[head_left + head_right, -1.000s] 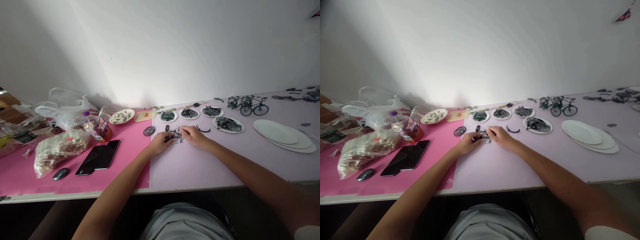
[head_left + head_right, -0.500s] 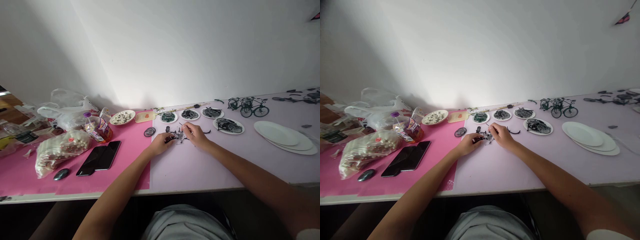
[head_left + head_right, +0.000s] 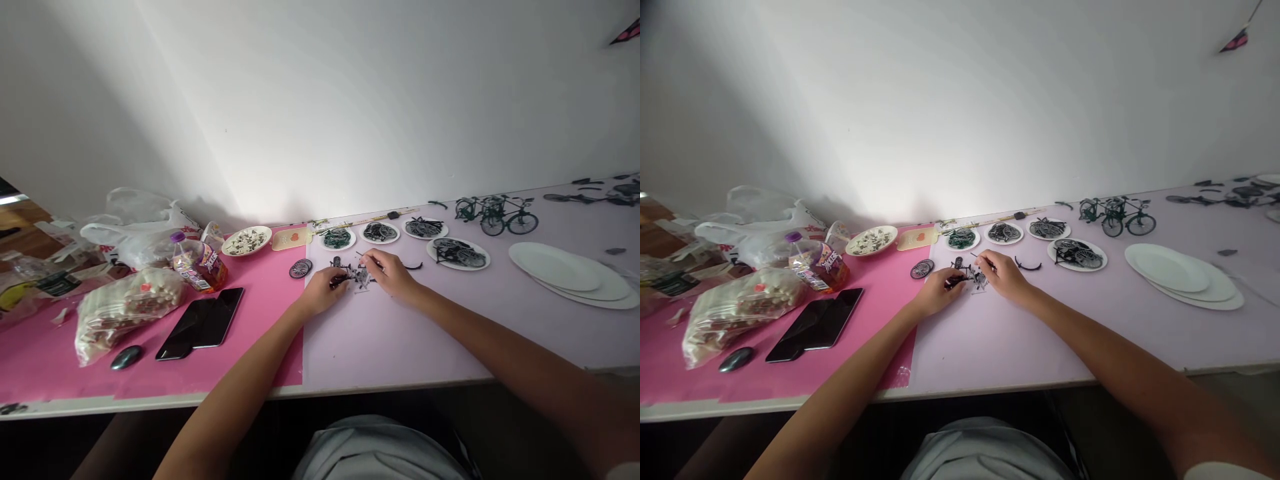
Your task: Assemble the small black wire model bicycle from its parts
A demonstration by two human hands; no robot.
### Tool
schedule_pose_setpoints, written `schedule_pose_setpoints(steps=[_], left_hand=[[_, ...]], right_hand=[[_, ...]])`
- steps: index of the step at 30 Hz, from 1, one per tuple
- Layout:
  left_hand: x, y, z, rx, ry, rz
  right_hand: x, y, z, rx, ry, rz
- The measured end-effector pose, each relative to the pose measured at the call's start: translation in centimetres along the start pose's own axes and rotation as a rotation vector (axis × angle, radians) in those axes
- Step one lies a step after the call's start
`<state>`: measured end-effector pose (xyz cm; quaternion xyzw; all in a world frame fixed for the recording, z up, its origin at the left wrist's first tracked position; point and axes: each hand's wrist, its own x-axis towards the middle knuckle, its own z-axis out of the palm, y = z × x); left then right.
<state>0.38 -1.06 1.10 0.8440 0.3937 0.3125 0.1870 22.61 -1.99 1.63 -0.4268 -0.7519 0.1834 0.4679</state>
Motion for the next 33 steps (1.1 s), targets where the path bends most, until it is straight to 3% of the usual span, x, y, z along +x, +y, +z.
schedule_pose_setpoints(steps=[17,26,33], left_hand=[[0.0,0.2,-0.2,-0.068,0.184,0.010],[-0.1,0.5,-0.2,-0.076,0.171,-0.002],[0.0,0.0,-0.1,-0.017,0.210,0.096]], right_hand=[[-0.1,1.8,0.9,0.022,-0.108,-0.052],[0.0,1.7,0.8,-0.025,-0.066,-0.065],[-0.3,1.0,0.7,-0.057,-0.054,-0.061]])
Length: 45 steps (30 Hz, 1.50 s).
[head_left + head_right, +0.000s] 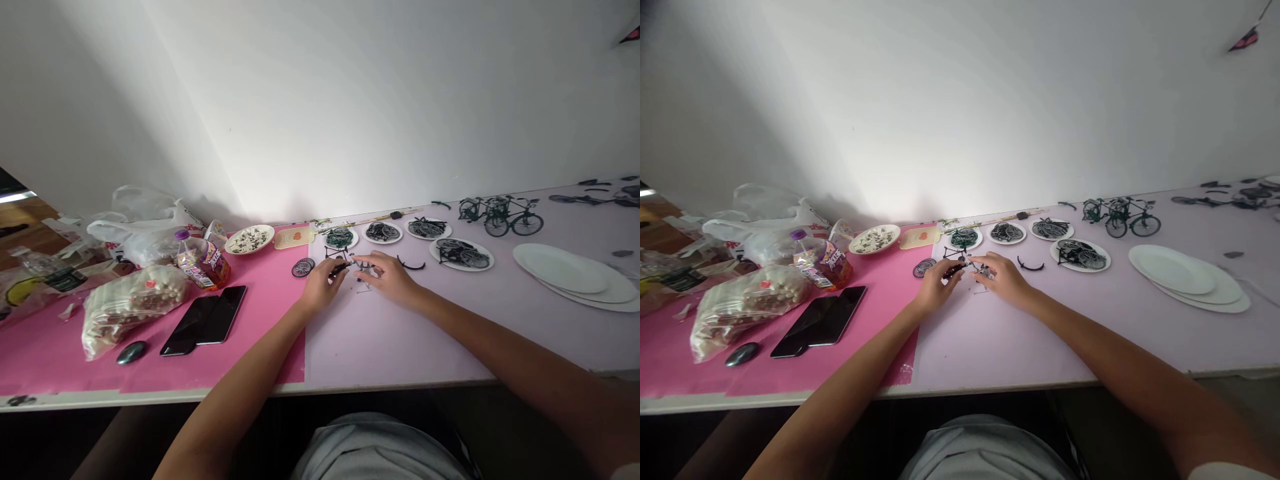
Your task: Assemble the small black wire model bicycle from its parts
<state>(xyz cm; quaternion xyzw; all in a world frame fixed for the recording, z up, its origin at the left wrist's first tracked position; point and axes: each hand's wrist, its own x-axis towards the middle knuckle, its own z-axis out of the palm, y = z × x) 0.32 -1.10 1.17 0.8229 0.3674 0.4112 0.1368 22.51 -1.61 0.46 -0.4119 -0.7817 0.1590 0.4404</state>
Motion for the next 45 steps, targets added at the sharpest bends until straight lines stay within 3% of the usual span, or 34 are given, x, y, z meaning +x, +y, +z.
schedule_pose_setpoints(steps=[4,9,16,23,26,35,45], left_hand=[[0.0,-0.6,0.2,0.176,-0.011,0.098],[-0.1,-0.6,0.5,0.341,0.001,0.121],[-0.1,-0.2,0.3,0.289,-0.037,0.118],[-0.1,-0.1,0.2,0.207,0.119,0.134],[-0.1,-0.1,0.0,0.202,0.152,0.205],[-0.2,0.2,0.2,0.319,0.124,0.359],[-0.2,0.7,0.3,0.404,0.034,0.268]], right_hand=[[0.0,0.4,0.2,0.005,-0.014,0.017],[0.1,1.0,0.4,-0.022,-0.015,-0.004],[0.1,0.1,0.2,-0.037,0.005,-0.003],[-0.2,-0.4,0.3,0.015,0.063,0.028],[-0.2,0.0,0.2,0.039,0.063,0.049],[0.1,-0.4,-0.1,0.133,0.001,0.105],[0.0,-0.7,0.0,0.114,0.072,0.039]])
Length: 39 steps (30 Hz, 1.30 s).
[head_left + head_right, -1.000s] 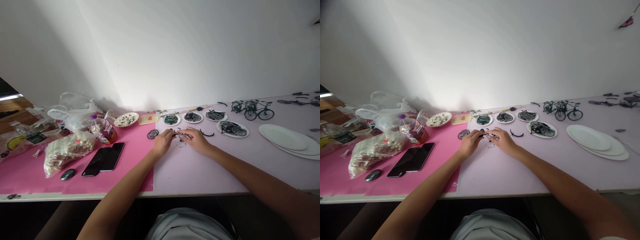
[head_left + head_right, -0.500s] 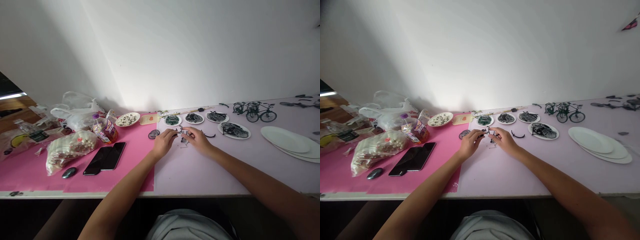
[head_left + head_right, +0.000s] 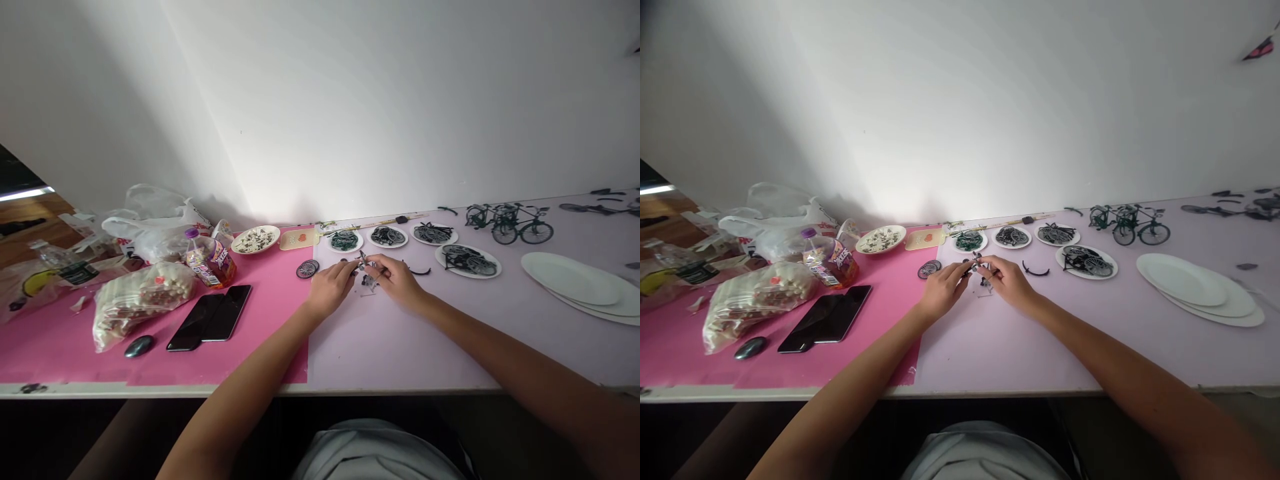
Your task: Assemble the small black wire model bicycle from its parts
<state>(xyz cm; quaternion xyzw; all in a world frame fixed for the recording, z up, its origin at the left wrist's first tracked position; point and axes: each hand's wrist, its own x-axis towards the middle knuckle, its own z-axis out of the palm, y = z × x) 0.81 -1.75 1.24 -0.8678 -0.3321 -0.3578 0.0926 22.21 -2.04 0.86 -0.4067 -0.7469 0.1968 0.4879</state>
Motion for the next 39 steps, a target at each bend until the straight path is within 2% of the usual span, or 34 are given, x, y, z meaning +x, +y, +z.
schedule_pose_setpoints(steps=[6,13,17,25,35,39], left_hand=[[0.0,-0.1,0.2,-0.200,0.042,-0.182],[-0.1,-1.8,1.2,-0.588,0.143,-0.479],[0.1,-1.6,1.4,-0.775,0.195,-0.591],[0.6,-0.6,1.0,-0.973,0.204,-0.718],[0.6,-0.8,1.0,-1.025,0.205,-0.736],[0.8,-0.6,0.8,-1.129,0.188,-0.760]], right_hand=[[-0.2,0.1,0.0,-0.039,0.036,-0.004],[-0.3,-0.4,-0.3,0.007,0.025,-0.004],[-0.3,-0.5,-0.3,-0.015,0.030,0.019],[-0.1,-0.7,-0.3,-0.043,0.059,0.030],[0.0,-0.1,-0.1,-0.058,0.090,0.049],[0.0,0.0,0.0,-0.104,0.053,0.062]])
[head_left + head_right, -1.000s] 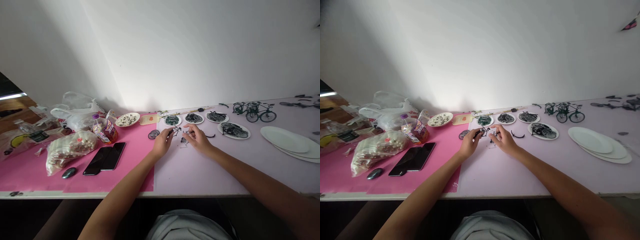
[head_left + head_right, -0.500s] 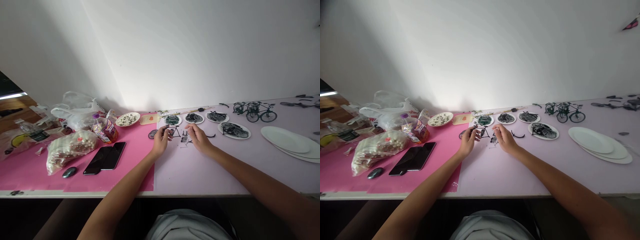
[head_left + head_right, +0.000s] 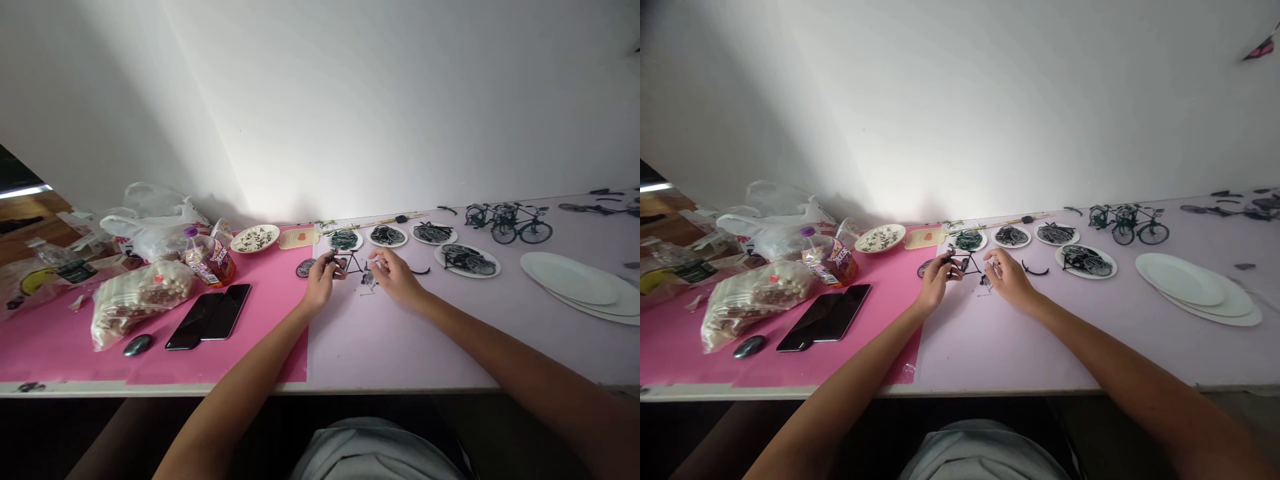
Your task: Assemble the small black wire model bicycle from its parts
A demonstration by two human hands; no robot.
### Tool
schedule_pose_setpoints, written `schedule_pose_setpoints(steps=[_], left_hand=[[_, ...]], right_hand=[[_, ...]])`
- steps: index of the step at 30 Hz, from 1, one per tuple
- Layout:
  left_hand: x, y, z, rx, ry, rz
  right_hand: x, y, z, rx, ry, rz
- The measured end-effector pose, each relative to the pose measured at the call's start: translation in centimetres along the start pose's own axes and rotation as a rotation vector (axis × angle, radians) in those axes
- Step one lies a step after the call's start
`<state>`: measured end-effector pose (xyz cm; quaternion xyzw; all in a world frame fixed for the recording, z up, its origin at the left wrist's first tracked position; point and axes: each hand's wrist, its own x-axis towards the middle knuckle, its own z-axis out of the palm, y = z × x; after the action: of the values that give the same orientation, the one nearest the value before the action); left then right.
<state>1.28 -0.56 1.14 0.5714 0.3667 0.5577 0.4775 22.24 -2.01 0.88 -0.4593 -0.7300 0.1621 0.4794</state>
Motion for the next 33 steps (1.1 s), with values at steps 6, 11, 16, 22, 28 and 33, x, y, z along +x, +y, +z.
schedule_pose_setpoints(steps=[6,11,16,22,28,33], left_hand=[[0.0,0.4,-0.1,-0.176,-0.128,-0.123],[0.0,0.5,0.0,-0.203,-0.225,-0.164],[-0.1,0.5,0.1,-0.228,-0.264,-0.172],[-0.3,0.4,-0.1,-0.176,-0.254,-0.172],[-0.7,-0.2,0.2,0.132,-0.171,0.009],[-1.2,-0.4,0.2,0.476,-0.119,0.292]], right_hand=[[-0.1,0.1,0.2,-0.014,-0.095,-0.019],[-0.1,0.3,0.3,-0.024,-0.121,-0.073],[-0.2,0.1,0.1,0.005,-0.168,-0.006],[-0.4,0.0,0.0,0.066,-0.154,0.019],[-0.5,0.5,-0.1,0.140,-0.134,-0.049],[-0.6,0.4,-0.2,0.129,-0.100,-0.119]])
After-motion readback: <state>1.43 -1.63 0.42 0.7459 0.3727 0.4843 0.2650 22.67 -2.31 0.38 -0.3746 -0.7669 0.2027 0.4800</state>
